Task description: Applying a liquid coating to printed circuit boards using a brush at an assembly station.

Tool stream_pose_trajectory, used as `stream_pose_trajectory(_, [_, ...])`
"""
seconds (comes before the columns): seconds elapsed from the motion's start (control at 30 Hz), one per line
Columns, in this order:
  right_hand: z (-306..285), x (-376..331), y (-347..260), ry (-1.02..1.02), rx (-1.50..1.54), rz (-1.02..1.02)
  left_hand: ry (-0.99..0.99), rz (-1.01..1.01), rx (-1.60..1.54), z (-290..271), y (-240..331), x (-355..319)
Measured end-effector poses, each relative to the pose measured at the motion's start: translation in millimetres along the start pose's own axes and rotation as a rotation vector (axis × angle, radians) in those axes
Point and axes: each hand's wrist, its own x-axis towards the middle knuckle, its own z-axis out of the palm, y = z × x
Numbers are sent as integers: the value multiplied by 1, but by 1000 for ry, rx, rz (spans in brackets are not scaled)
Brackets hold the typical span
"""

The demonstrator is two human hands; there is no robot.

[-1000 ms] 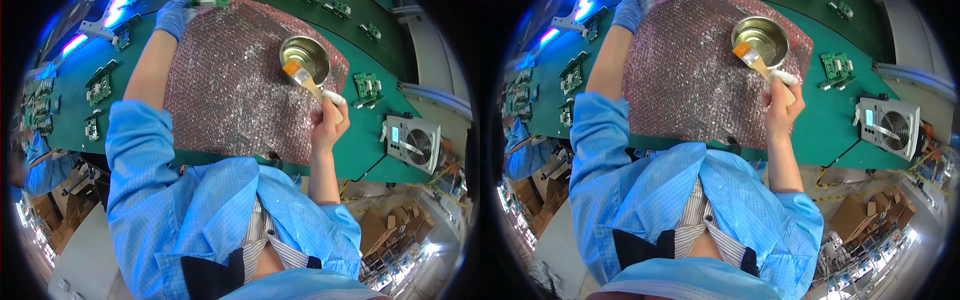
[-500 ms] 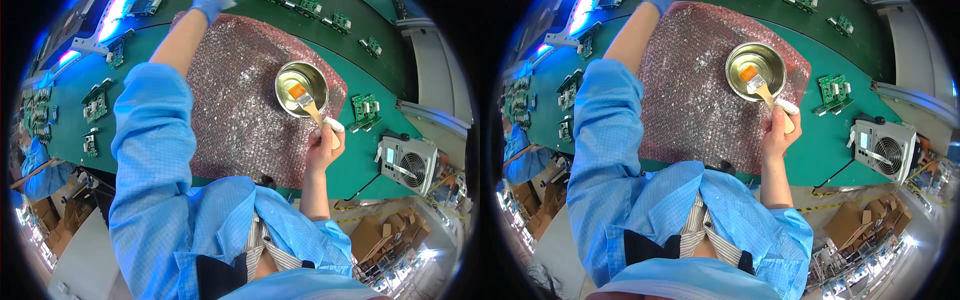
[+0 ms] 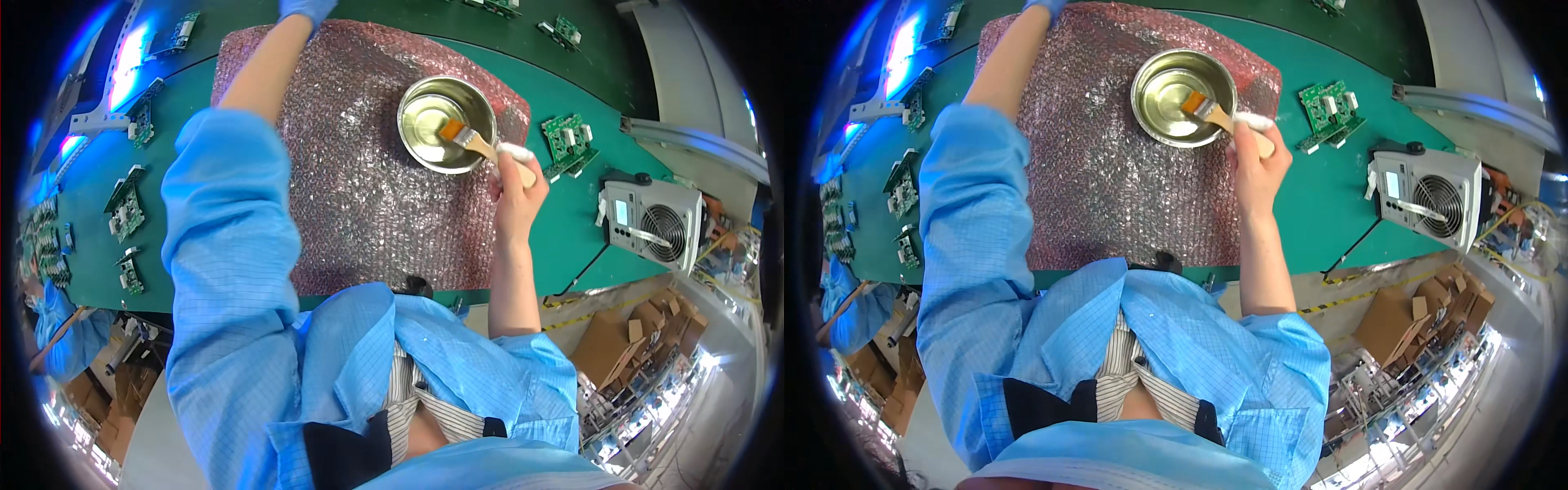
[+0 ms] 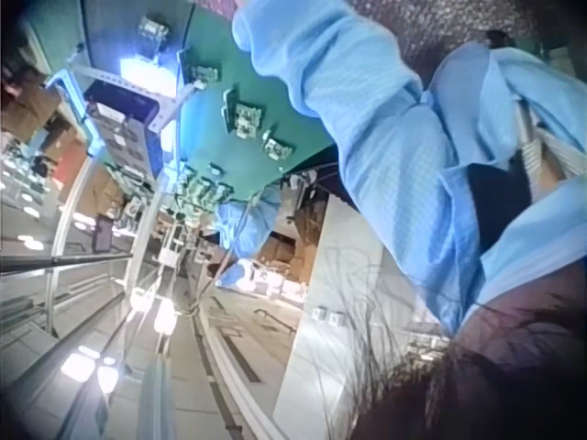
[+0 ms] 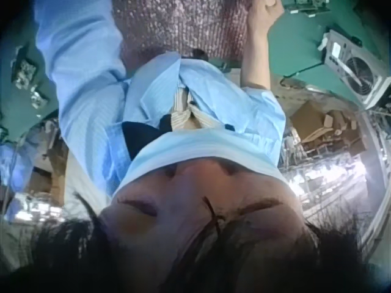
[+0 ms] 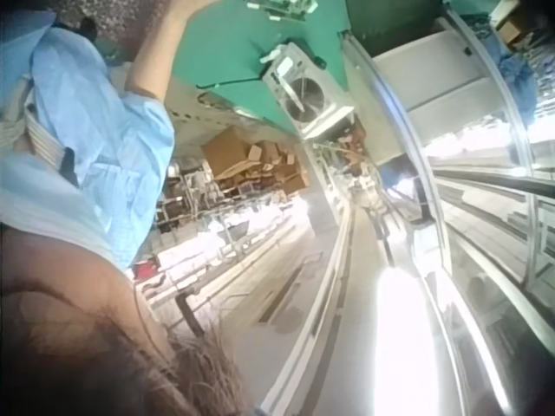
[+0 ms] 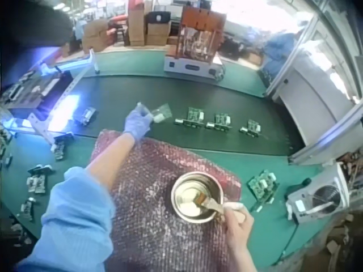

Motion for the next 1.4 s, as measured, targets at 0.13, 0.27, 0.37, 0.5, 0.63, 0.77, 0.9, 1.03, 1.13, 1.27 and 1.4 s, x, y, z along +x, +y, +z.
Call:
stream_pose_trajectory(0.13, [4, 13, 1, -118, -36, 1, -75, -53, -468, -51, -23, -38])
stream_pose_trajectory(0.27, [1, 16, -1, -157, -84, -10, -88, -105, -576, -99, -27, -91])
stream_pose_trajectory(0.37, [-7, 13, -6, -102, -42, -45, -91, -107, -667, -116, -52, -114])
stream_pose_trajectory(0.5, [-30, 11, -16, -90, -17, -69, -115, -110, -777, -133, -61, -149])
stream_pose_trajectory(0.63, [-47, 5, -26, -87, 38, -52, -245, -84, -804, -132, -51, -172])
stream_pose_trajectory(0.77, [-56, -5, -33, -50, 22, -97, -305, -46, -756, -124, -33, -185])
stream_pose_trajectory(0.9, [-56, -16, -41, -49, 34, -149, -393, -116, -755, -116, -17, -195])
stream_pose_trajectory(1.03, [-41, -25, -47, -240, 39, -196, -672, -194, -814, -103, -24, -201])
stream_pose_trajectory(1.13, [-35, -27, -47, -450, 13, -236, -800, -213, -793, -89, -23, -211])
stream_pose_trajectory(1.27, [-23, -32, -49, -622, -135, -337, -821, -217, -721, -78, -27, -216])
stream_pose_trajectory(1.4, [-18, -31, -49, -772, -191, -377, -820, -180, -638, -80, -17, -221])
